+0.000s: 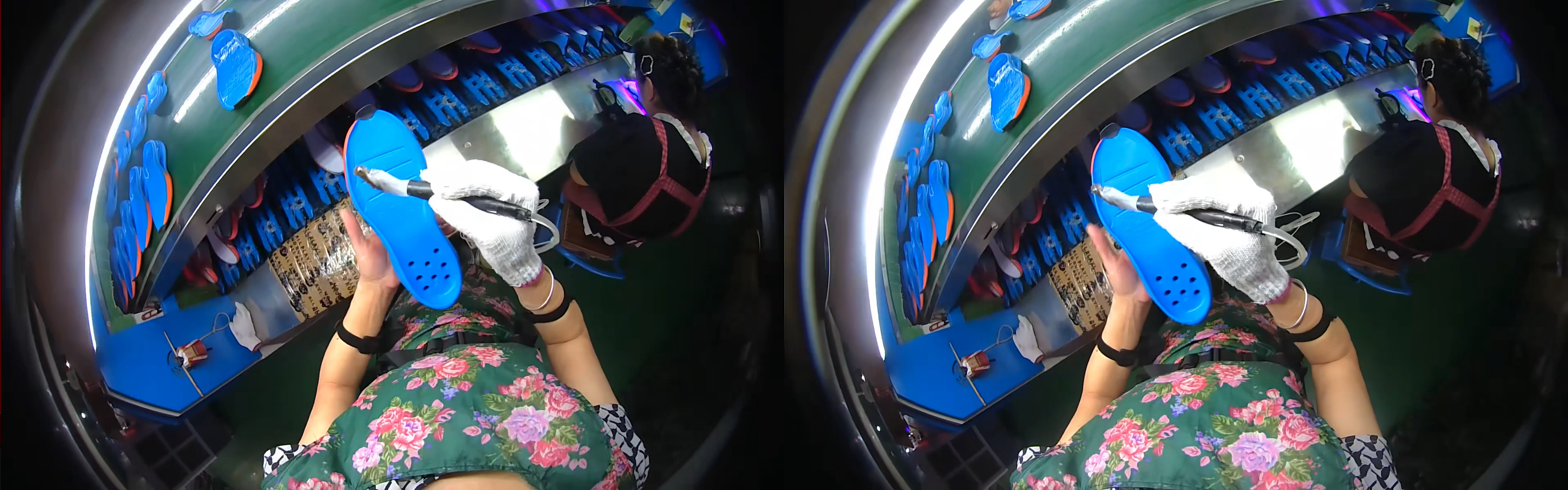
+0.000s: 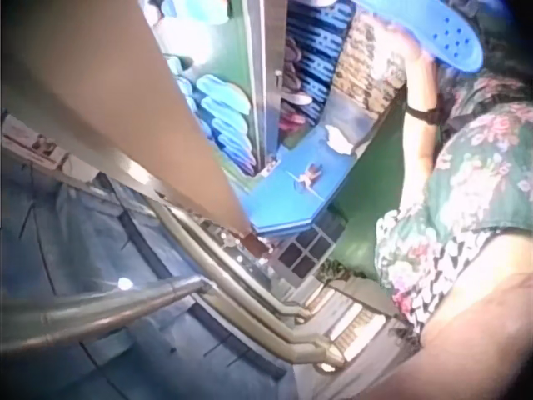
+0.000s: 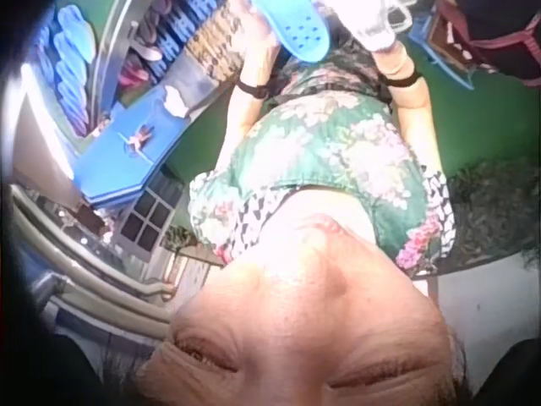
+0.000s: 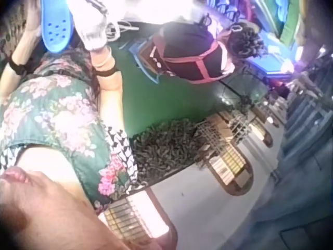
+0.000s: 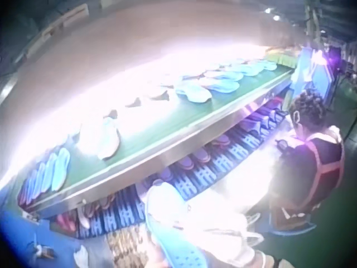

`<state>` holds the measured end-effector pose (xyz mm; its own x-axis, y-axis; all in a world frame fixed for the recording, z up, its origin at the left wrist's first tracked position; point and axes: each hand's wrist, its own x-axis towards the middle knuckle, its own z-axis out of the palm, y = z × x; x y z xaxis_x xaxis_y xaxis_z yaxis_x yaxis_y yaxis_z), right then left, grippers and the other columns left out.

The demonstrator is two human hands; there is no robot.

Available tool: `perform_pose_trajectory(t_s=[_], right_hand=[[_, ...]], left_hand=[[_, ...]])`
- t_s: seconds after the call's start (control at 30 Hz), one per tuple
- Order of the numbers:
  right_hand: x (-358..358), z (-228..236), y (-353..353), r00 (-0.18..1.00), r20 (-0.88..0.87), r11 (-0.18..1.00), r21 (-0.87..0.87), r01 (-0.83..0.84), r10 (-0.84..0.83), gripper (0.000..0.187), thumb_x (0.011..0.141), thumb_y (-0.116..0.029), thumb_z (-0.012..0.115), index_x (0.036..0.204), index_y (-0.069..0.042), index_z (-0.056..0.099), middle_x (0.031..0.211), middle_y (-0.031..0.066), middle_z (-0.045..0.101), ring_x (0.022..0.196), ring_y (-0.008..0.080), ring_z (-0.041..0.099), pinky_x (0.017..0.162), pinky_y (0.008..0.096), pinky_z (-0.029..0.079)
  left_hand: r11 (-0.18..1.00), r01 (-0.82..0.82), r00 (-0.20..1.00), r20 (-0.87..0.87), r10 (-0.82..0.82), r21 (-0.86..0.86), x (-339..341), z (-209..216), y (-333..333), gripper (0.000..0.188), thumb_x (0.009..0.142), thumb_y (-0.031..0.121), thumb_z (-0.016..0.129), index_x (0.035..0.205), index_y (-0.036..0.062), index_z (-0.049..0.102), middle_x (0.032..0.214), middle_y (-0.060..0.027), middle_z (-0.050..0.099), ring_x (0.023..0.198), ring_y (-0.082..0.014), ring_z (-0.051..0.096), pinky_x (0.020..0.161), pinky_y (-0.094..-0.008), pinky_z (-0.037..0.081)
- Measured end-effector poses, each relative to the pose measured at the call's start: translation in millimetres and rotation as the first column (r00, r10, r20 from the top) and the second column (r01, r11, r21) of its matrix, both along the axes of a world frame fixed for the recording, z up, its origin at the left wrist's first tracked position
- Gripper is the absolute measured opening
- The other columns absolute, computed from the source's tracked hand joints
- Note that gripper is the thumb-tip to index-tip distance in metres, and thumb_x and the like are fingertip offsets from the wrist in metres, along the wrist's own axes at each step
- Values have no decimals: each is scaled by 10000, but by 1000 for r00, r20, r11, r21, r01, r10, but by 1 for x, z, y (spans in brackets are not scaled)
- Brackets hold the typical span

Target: Applying adhesive or primer to the bottom of shoe soles using a brush on a conveyor line.

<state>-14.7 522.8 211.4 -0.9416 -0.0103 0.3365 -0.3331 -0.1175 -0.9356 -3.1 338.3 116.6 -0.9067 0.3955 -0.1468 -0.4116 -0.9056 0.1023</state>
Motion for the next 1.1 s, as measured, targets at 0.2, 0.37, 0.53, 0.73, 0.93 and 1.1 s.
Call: perform_pose_trajectory(t_s=[0.2, 0.37, 0.53, 0.73, 0.93, 1.1], right_hand=[[-1, -2, -4, 951, -309, 915, 383, 130, -6, 238, 823, 6, 746, 1061, 20, 746, 985, 122, 753, 866, 211, 726, 819, 362, 574], [-2, -10, 1, 893, -449, 851, 483, 207, 38, 256, 828, -4, 739, 1083, 11, 743, 1018, 126, 753, 899, 225, 725, 844, 378, 568], [6, -21, -2, 875, -476, 833, 518, 194, 92, 273, 832, -15, 732, 1105, 2, 740, 1051, 129, 753, 933, 240, 724, 870, 394, 563], [3, -33, 9, 922, -387, 897, 414, 153, 22, 294, 838, -28, 723, 1131, -9, 737, 1090, 134, 753, 974, 258, 723, 900, 414, 557], [0, -33, -13, 847, -523, 863, 467, 192, 95, 344, 840, -63, 710, 1183, -68, 742, 1214, 131, 723, 1098, 278, 687, 957, 432, 528], [-20, -33, 11, 896, -442, 939, 322, 120, 37, 348, 831, -69, 716, 1177, -79, 751, 1190, 128, 731, 1065, 277, 697, 947, 429, 531]], left_hand=[[875, -87, 986, 83, 143, -476, 2, 11, 19, 1003, 882, 891, 245, 1482, 109, 426, 1238, -109, 627, 1111, -291, 628, 947, -460, 543], [786, -115, 991, -128, 47, -607, 6, 3, 34, 1020, 911, 860, 248, 1620, 128, 212, 1627, -94, 329, 1460, -316, 355, 1210, -486, 295], [623, -121, 987, -160, -6, -773, 9, -10, 33, 1056, 889, 882, 221, 1605, 106, 236, 1586, -100, 386, 1428, -281, 401, 1204, -447, 314], [749, -179, 982, -158, 100, -638, 2, 0, 35, 1055, 868, 902, 269, 1616, 159, 228, 1623, -90, 333, 1460, -320, 357, 1226, -502, 266], [746, -106, 990, -144, 15, -657, -6, -20, 12, 1094, 828, 933, 295, 1602, 162, 239, 1574, -102, 395, 1406, -320, 424, 1183, -505, 346], [783, -153, 987, -128, 94, -603, -23, -30, 14, 1089, 830, 930, 299, 1603, 166, 236, 1573, -103, 396, 1403, -319, 427, 1181, -505, 350]])
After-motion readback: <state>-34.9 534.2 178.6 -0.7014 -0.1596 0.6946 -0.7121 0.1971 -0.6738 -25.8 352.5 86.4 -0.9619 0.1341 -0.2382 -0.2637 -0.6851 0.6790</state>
